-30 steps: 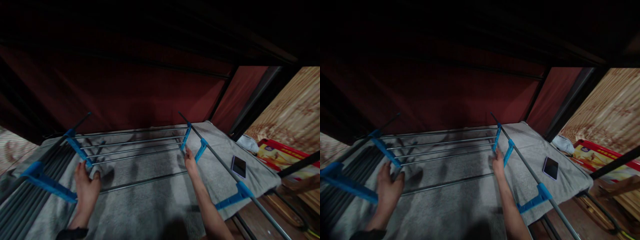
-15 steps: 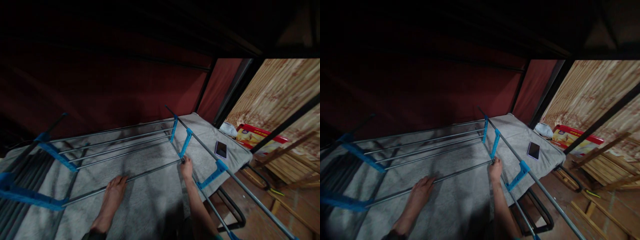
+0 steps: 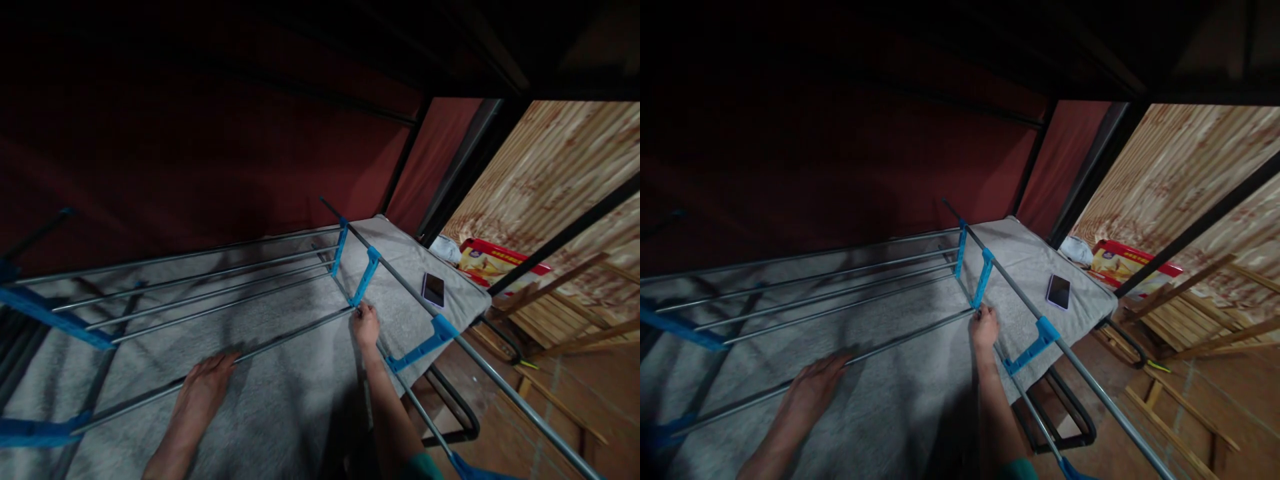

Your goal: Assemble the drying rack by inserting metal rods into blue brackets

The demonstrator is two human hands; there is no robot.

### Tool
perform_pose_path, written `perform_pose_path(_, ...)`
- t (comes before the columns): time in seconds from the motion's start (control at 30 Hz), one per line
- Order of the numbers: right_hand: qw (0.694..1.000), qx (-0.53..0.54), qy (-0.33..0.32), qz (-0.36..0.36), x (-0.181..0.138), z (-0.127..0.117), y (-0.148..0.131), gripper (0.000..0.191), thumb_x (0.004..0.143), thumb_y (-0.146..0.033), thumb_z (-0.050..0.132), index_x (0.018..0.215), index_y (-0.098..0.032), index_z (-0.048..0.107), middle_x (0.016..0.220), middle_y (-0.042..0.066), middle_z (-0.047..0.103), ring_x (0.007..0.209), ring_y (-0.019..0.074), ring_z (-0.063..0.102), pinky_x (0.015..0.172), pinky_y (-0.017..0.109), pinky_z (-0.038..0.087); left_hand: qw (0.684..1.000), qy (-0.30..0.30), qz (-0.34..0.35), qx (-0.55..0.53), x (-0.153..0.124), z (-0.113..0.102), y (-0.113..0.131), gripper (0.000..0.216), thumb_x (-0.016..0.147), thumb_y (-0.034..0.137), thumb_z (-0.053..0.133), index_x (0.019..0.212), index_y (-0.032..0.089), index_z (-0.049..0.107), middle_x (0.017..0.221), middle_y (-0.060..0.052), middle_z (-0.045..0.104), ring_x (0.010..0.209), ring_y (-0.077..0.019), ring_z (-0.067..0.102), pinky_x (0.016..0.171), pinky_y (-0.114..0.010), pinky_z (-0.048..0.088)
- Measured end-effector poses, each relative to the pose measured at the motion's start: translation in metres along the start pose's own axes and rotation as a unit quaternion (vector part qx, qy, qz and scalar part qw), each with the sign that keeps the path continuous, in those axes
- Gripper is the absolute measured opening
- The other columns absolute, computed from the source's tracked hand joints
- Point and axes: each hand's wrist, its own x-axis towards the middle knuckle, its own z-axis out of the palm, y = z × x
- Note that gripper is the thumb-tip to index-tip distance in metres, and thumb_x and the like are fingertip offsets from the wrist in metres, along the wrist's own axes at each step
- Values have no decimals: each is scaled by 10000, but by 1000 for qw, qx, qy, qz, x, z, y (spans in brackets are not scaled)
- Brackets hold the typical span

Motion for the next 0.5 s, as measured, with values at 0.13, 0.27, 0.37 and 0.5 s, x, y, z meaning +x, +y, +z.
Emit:
perform_pose_path(0.13, 999, 26, 4, -22, 2, 0, 3, 333, 901, -295, 560, 1221, -240, 636, 1066, 67, 636, 973, 197, 630, 831, 274, 435, 1000, 13, 4, 8, 3, -3, 1, 456, 945, 314, 309, 1171, 209, 691, 1146, -97, 706, 1016, -259, 658, 915, -415, 492)
perform_pose_path(0.27, 998, 47, 6, -37, 5, 1, 6, 319, 921, -326, 517, 1201, -237, 641, 1051, 47, 644, 912, 177, 624, 817, 268, 435, 1000, 7, -8, 8, 6, -4, 2, 450, 942, 303, 318, 1191, 229, 685, 1158, -87, 704, 1033, -258, 654, 943, -419, 484)
perform_pose_path(0.37, 998, 39, 12, -39, 6, 1, 6, 313, 918, -317, 517, 1194, -241, 644, 1047, 42, 646, 902, 173, 617, 811, 267, 430, 1000, -8, -15, 5, 7, -5, 2, 436, 939, 304, 335, 1193, 236, 683, 1164, -78, 704, 1044, -252, 650, 954, -411, 479)
perform_pose_path(0.5, 999, 27, 10, -38, 6, 1, 5, 299, 914, -296, 532, 1184, -246, 651, 1030, 36, 645, 903, 173, 617, 804, 266, 421, 1000, -12, -9, -2, 6, -5, 3, 431, 931, 306, 345, 1177, 228, 691, 1137, -86, 711, 1023, -266, 660, 922, -422, 493)
